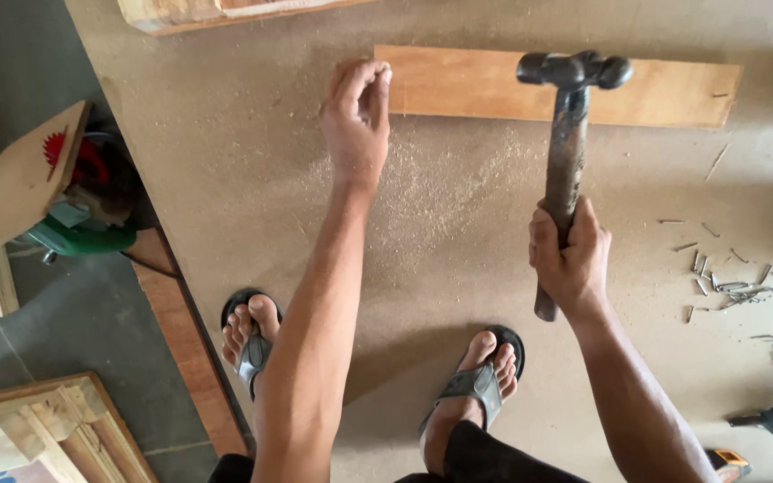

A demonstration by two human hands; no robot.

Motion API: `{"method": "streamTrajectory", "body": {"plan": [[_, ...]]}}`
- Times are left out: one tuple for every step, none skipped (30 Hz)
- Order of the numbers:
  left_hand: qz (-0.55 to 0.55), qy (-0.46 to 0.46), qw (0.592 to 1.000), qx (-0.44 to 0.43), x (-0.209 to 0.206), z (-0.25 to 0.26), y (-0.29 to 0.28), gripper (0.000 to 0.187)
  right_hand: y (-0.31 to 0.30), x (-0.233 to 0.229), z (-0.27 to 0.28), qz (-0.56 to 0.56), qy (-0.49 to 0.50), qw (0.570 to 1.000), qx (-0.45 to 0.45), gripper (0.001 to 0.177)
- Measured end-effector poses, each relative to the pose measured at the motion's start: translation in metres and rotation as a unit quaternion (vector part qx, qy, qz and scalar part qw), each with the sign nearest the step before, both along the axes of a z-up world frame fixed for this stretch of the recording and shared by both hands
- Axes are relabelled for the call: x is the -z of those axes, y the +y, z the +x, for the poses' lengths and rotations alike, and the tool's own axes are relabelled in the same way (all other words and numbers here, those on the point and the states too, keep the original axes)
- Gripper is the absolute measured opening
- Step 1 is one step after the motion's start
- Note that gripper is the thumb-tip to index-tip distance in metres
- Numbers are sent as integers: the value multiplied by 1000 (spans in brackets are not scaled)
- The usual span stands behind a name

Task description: The person measures, cuts, and nails together pieces of wood. They use a square to mark lines, a circular saw to cut the wood, and a hammer to drive nails into a board.

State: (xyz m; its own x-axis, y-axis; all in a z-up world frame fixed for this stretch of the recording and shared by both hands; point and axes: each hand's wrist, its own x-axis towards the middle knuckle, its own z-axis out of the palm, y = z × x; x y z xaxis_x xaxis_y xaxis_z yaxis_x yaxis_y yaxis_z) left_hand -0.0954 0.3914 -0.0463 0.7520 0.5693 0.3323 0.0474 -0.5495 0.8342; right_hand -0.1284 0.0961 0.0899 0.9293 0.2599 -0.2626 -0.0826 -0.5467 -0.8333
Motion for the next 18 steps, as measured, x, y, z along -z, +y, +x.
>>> {"method": "streamTrajectory", "body": {"plan": [[20,7,1000,-5,1,1,-1,6,0,2,0,-23,-3,1000,-13,18],[20,5,1000,-5,3,2,-1,6,0,4,1,-23,-5,1000,-13,18],[50,2,999,-4,5,0,-3,5,-1,6,1,-35,-13,999,-26,17],[79,-2,997,-2,6,-1,-4,6,-1,9,1,-48,-21,998,-39,17],[77,-2,997,-1,8,-1,-6,6,-1,11,2,-50,-21,998,-38,17],[68,6,998,-5,10,0,-7,7,-1,13,4,-60,-47,995,-60,17],[57,14,998,-9,12,0,-9,8,-1,13,5,-71,-73,991,-82,17],[54,14,998,-7,14,0,-9,8,0,13,6,-74,-73,991,-80,17],[67,8,998,-8,15,0,-8,9,2,12,7,-68,-93,989,-97,17],[80,2,997,-10,17,0,-8,9,5,9,8,-62,-112,985,-114,17],[80,3,997,-11,18,0,-7,9,9,7,10,-62,-112,985,-115,17],[91,-2,996,-9,19,1,-7,9,13,3,12,-59,-113,984,-125,18],[102,-8,995,-7,19,2,-7,8,18,-1,14,-55,-115,983,-133,19],[102,-8,995,-8,20,2,-6,8,23,-7,16,-55,-115,983,-134,19],[103,-10,995,-3,20,1,-6,9,27,-13,16,-60,-118,982,-136,20],[104,-12,995,2,20,0,-7,9,31,-18,17,-66,-121,981,-139,21],[102,-10,995,3,20,0,-8,9,33,-23,17,-67,-119,981,-138,21],[103,-14,995,4,20,0,-8,9,36,-27,17,-67,-139,977,-145,23]]}}
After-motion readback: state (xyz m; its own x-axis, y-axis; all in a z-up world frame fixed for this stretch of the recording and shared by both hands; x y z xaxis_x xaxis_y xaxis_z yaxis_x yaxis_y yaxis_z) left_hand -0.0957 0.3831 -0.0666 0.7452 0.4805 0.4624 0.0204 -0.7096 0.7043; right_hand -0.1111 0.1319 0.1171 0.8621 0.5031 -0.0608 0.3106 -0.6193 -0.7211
